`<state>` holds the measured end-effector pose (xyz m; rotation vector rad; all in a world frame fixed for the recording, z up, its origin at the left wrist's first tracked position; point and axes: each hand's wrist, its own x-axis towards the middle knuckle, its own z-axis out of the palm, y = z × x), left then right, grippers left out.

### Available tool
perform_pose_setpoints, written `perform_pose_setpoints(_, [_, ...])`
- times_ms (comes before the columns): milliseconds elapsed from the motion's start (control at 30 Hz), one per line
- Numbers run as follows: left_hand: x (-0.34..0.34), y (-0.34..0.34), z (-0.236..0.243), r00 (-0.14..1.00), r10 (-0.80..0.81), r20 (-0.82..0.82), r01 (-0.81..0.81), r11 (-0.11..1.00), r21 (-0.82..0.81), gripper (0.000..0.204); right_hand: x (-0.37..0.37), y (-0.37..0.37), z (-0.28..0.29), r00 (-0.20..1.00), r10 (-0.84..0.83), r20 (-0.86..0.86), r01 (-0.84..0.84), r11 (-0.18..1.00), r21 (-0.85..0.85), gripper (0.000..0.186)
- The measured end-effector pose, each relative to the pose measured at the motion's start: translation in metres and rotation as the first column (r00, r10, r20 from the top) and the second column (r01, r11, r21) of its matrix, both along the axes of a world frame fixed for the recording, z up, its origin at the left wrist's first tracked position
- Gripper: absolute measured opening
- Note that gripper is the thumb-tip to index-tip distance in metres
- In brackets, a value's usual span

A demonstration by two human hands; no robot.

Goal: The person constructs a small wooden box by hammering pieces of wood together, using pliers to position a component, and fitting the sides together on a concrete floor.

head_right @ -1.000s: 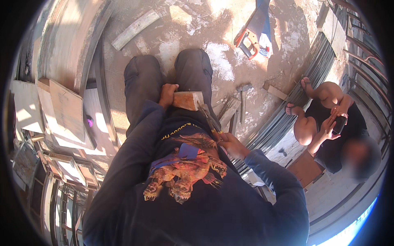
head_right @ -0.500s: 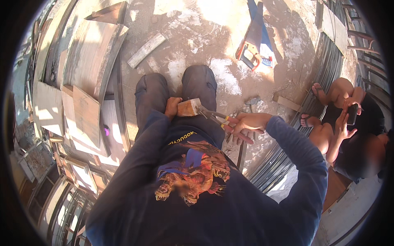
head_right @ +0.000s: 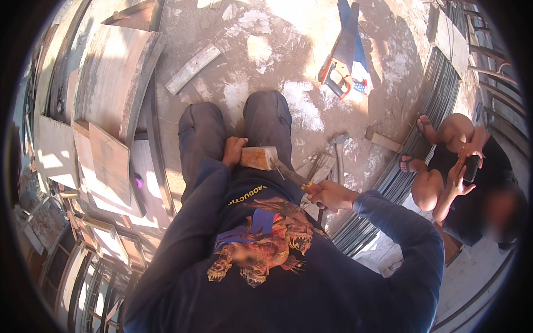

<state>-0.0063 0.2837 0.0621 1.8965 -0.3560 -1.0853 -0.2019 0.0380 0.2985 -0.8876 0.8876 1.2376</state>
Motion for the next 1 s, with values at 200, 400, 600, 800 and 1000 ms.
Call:
perform_pose_setpoints(200, [-0.004,-0.002,-0.022,0.996,-0.088,0.014,0.087,0.993,0.080,0.046,-0.048,0.046,-0.042,0.901,0.187,0.392,-0.019,0.919,-0.394,0.017])
perform_pose_setpoints(400, [0.006,0.026,-0.066,0.868,0.214,-0.448,-0.245,0.969,-0.012,0.051,-0.034,0.041,-0.080,0.696,0.456,0.555,-0.156,0.850,-0.503,0.026])
perform_pose_setpoints(600, [0.037,-0.007,-0.008,0.713,0.326,-0.620,-0.498,0.858,-0.122,0.045,-0.042,-0.016,-0.080,0.739,0.171,0.652,0.056,0.948,-0.313,0.023])
perform_pose_setpoints(800, [0.115,-0.045,0.126,0.909,-0.036,-0.415,-0.259,0.731,-0.631,0.055,0.011,-0.010,-0.093,0.572,-0.700,0.429,0.706,0.686,0.178,0.045])
perform_pose_setpoints(1000, [0.170,-0.025,0.178,0.854,-0.231,-0.466,-0.411,0.249,-0.877,0.054,0.048,-0.006,-0.108,0.566,-0.667,0.484,0.742,0.669,0.053,0.041])
